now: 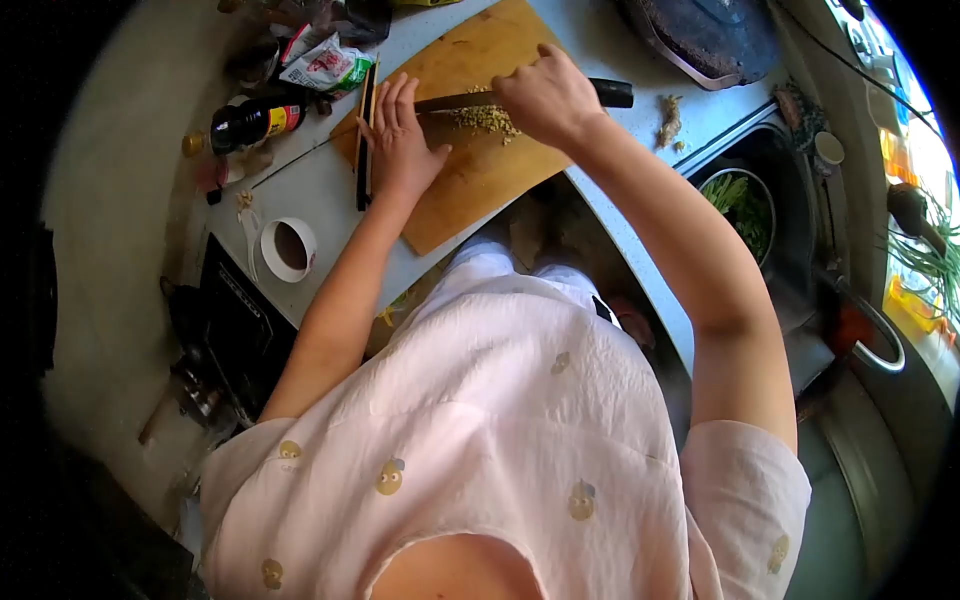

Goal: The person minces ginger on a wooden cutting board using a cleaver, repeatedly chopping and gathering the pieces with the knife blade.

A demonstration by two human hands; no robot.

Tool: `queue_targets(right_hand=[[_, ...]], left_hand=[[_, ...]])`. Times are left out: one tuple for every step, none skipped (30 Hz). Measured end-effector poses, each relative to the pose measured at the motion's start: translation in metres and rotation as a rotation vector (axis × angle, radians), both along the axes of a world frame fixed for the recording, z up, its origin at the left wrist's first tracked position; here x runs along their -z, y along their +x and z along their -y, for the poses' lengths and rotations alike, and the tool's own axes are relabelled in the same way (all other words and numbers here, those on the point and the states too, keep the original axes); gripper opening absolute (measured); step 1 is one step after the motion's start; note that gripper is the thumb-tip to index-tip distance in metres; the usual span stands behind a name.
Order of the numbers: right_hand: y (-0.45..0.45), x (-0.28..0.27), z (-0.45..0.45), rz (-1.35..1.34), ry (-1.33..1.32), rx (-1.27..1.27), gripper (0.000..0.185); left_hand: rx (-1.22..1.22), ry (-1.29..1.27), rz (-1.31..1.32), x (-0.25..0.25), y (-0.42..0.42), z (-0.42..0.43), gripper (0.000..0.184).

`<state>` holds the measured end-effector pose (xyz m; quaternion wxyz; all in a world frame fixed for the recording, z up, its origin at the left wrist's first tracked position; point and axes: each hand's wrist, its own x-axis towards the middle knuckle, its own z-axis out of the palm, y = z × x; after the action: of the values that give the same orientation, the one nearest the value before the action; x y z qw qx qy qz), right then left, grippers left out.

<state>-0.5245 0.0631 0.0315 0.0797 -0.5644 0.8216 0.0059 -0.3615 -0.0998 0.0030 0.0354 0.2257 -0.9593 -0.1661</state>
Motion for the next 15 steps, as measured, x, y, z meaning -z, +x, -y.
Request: queue_targets(right_hand=[[-0.007, 0.004, -0.001, 0.022, -0.023, 0.006, 0.018], [-0.012, 0.037, -0.018, 0.013, -0.105, 0.0, 0.022], [-0.015, 0.036, -0.029, 0.04, -0.164, 0.027, 0.024], [-0.016, 0.037, -0.037, 0.069, -0.22, 0.051, 0.027], [-0.019, 0.042, -0.036, 0.066, -0.23, 0.036, 0.027], [-0.018, 0.038, -0.033, 0.071, -0.234, 0.025, 0.027], [-0.017, 0.032, -0.018, 0.06, -0.139, 0.019, 0.026], [-0.018, 0.023, -0.005, -0.005, -0.096, -0.019, 0.023], [-0.017, 0.004, 0.01, -0.068, -0.033, -0.051, 0.022], [-0.016, -0.013, 0.019, -0.119, 0.038, -0.086, 0.021], [-0.019, -0.024, 0.025, -0.085, 0.071, -0.081, 0.015], [-0.022, -0.03, 0.03, -0.056, 0.099, -0.075, 0.014], [-0.036, -0.009, 0.023, -0.027, 0.001, -0.065, 0.013], [-0.05, 0.023, 0.007, -0.024, -0.211, -0.098, 0.014], [-0.051, 0.024, -0.001, 0.013, -0.142, -0.069, 0.016]], left_hand=[[0.006, -0.008, 0.074, -0.002, -0.002, -0.007, 0.095], [0.01, -0.019, 0.144, -0.005, -0.007, -0.018, 0.095], [0.076, -0.054, 0.055, -0.01, -0.009, -0.027, 0.095], [0.128, -0.047, 0.018, -0.022, -0.013, -0.033, 0.095], [0.11, -0.059, 0.027, -0.02, -0.016, -0.03, 0.095], [0.095, -0.066, 0.045, -0.016, -0.017, -0.027, 0.095], [0.057, -0.077, 0.077, -0.006, -0.013, -0.019, 0.095], [0.02, -0.096, 0.093, 0.007, -0.01, -0.006, 0.095], [0.048, -0.091, -0.019, 0.019, -0.006, 0.007, 0.097], [0.024, -0.058, -0.025, 0.016, -0.006, 0.005, 0.097], [-0.005, -0.027, -0.027, 0.011, -0.007, 0.004, 0.097], [-0.034, 0.0, -0.032, 0.006, -0.008, 0.005, 0.098], [-0.041, -0.007, 0.037, 0.004, -0.012, -0.001, 0.097], [-0.019, -0.025, 0.104, 0.002, -0.017, -0.01, 0.095], [0.021, -0.018, 0.037, -0.005, -0.021, -0.019, 0.095]])
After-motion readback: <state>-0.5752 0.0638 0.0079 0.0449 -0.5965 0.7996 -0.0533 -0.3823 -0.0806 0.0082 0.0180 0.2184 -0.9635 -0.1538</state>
